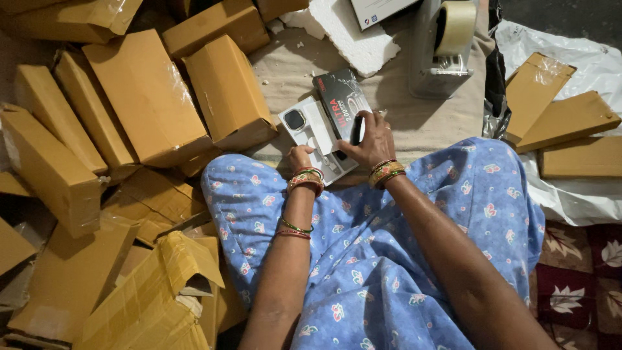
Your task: The person packs smart watches into boxes. They place the watch and its accessories into a white foam insert, close the branded box, and seal it with clear tape. The process is repeated for multiple units.
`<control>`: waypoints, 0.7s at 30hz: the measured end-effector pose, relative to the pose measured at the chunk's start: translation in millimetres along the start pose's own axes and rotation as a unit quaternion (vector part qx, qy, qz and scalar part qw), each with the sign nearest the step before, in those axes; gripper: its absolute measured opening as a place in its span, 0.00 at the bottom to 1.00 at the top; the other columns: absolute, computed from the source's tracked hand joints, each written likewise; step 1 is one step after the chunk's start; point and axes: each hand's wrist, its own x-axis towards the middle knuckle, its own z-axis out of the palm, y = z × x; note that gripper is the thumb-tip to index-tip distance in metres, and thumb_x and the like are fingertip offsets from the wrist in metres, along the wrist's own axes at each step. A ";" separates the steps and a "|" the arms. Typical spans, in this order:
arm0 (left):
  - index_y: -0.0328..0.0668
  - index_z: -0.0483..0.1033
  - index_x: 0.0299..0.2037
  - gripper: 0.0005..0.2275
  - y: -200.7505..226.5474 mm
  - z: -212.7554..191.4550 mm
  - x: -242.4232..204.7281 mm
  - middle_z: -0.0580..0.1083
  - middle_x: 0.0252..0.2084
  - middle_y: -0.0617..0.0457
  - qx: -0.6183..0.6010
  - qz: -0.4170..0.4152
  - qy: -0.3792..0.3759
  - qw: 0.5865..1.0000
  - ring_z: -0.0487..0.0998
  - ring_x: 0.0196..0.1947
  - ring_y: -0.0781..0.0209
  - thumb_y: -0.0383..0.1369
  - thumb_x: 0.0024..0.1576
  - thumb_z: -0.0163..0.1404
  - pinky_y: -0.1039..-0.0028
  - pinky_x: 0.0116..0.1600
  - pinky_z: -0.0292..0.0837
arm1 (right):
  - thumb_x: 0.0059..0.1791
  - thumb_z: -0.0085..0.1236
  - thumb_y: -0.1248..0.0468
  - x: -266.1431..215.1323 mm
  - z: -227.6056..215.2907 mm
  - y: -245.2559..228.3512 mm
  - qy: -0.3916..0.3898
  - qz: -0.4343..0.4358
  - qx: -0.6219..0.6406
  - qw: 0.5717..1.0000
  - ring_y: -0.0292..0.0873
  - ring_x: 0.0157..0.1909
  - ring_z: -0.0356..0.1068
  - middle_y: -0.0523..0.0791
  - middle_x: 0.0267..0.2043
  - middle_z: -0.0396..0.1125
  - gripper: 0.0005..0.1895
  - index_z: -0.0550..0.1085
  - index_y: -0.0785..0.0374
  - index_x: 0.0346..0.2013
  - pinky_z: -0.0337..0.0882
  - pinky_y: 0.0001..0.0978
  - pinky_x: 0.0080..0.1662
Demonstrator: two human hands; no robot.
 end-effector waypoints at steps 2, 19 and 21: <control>0.22 0.77 0.30 0.13 2.7 -1.9 0.8 0.78 0.32 0.36 0.032 -0.008 -0.004 0.999 0.77 0.30 0.44 0.28 0.39 0.52 0.61 0.41 0.74 | 0.39 0.69 0.44 0.9 -3.7 0.5 0.004 0.011 0.049 0.999 0.63 0.56 0.67 0.59 0.55 0.66 0.43 0.67 0.65 0.60 0.68 0.54 0.57; 0.39 0.78 0.48 0.21 23.0 12.8 -21.7 0.79 0.43 0.46 -0.307 -0.110 -0.204 0.923 0.80 0.38 0.52 0.50 0.64 0.42 0.62 0.47 0.76 | 0.39 0.69 0.42 -38.1 -18.4 -47.6 -0.115 -0.062 0.084 0.988 0.66 0.54 0.66 0.62 0.54 0.64 0.46 0.65 0.61 0.63 0.68 0.56 0.56; 0.39 0.77 0.49 0.20 28.3 14.7 -29.0 0.80 0.43 0.47 -0.285 -0.123 -0.201 0.929 0.81 0.38 0.52 0.49 0.63 0.43 0.61 0.47 0.76 | 0.39 0.68 0.42 -41.1 -19.5 -46.7 -0.123 -0.048 0.071 0.989 0.67 0.54 0.66 0.62 0.54 0.64 0.46 0.65 0.61 0.65 0.67 0.57 0.56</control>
